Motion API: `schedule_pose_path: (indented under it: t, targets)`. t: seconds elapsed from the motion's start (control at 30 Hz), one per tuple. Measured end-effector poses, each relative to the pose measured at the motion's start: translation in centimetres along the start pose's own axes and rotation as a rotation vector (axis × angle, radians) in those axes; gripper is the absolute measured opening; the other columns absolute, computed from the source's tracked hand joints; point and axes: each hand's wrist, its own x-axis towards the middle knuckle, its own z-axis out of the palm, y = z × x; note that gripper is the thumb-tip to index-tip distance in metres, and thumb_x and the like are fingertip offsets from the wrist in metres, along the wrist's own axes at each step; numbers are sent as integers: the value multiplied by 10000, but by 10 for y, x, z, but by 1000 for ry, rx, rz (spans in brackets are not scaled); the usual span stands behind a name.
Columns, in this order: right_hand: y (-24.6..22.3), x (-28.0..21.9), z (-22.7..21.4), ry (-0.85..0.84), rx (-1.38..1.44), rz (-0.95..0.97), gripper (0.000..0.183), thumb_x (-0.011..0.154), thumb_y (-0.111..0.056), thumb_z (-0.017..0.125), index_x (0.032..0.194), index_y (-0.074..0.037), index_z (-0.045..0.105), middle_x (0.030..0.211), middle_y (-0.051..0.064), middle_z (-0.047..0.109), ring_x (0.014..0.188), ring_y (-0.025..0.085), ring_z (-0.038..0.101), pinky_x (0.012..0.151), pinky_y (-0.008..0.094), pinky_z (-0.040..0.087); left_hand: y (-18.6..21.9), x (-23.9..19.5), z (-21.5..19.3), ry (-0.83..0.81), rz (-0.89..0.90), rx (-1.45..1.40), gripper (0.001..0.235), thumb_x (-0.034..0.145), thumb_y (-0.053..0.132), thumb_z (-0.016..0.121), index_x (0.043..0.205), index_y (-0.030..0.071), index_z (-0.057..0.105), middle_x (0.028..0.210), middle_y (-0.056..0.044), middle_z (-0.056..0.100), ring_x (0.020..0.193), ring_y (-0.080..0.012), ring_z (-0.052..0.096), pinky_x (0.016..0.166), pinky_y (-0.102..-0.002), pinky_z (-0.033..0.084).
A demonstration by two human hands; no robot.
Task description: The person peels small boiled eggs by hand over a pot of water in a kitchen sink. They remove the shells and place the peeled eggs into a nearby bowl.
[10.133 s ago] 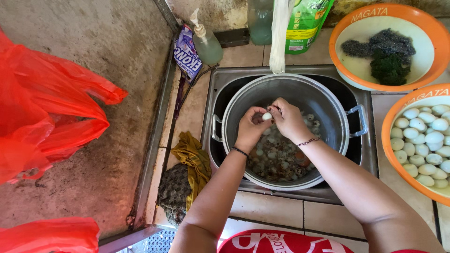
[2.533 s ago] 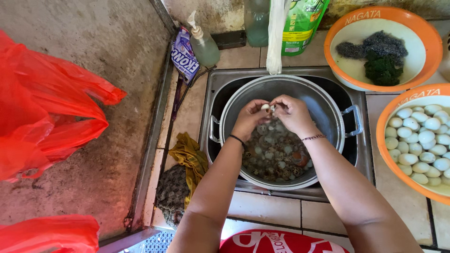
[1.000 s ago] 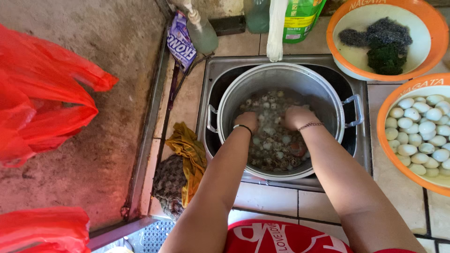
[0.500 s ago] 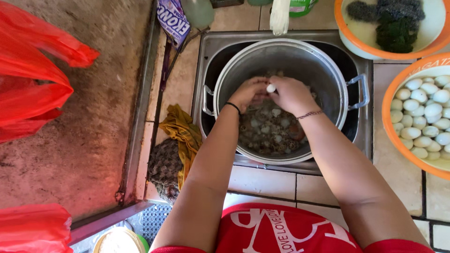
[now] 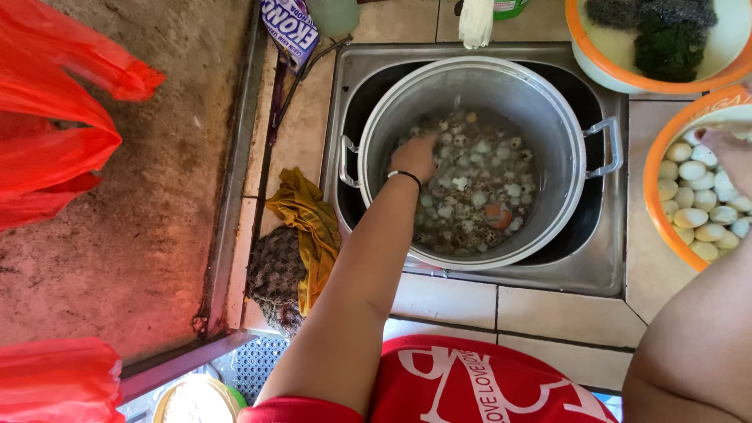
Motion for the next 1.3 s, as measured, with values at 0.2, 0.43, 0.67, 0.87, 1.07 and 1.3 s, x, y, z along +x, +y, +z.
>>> schedule_pose_path:
  t: [0.2,0.43,0.67,0.87,1.07,1.3]
  targets:
    - [-101,-20,36,-297,-650,-75,481,918,-256,770,1353,-82,656,1156,187,725,1008,329,706,879,417,575,-1,20,19,-62,115,138,288,1007,22,577,1263,99,683,1241,-211,673,1067,-381,686,914,-537,574]
    - [-117,-17,228,-1255,-848,-184,293,957,-277,657,1232,-217,738,1161,119,768,1078,311,724,931,451,571,-12,27,8,61,52,-217,271,795,39,722,1059,57,667,1137,-220,679,1036,-387,658,868,-504,559]
    - [-57,-61,340,-1200,-660,-502,273,988,-300,574,1122,-127,738,1139,158,736,975,340,723,848,483,571,-6,26,-10,243,1,-803,254,859,144,690,1105,82,678,977,-117,689,834,-256,678,729,-401,563]
    - [-52,-63,344,-1209,-652,-437,255,976,-237,577,1126,-76,707,1087,192,744,945,350,735,807,487,589,-3,15,-28,-4,32,-1480,257,1000,116,545,1205,45,683,974,-74,677,839,-166,672,747,-347,592]
    - [-71,9,266,-1071,-397,-26,285,922,-267,621,1152,-215,781,1152,93,756,1050,281,713,952,413,525,-8,16,-42,-7,120,-1672,340,1010,96,537,1333,82,643,1024,-43,668,887,-152,679,766,-306,584]
    - [-51,28,224,36,250,-214,269,1014,92,563,1234,-36,650,1153,122,643,1040,252,642,914,370,561,-11,25,-30,-62,179,-1459,354,1024,115,557,1367,57,619,1132,-64,690,957,-175,710,826,-337,626]
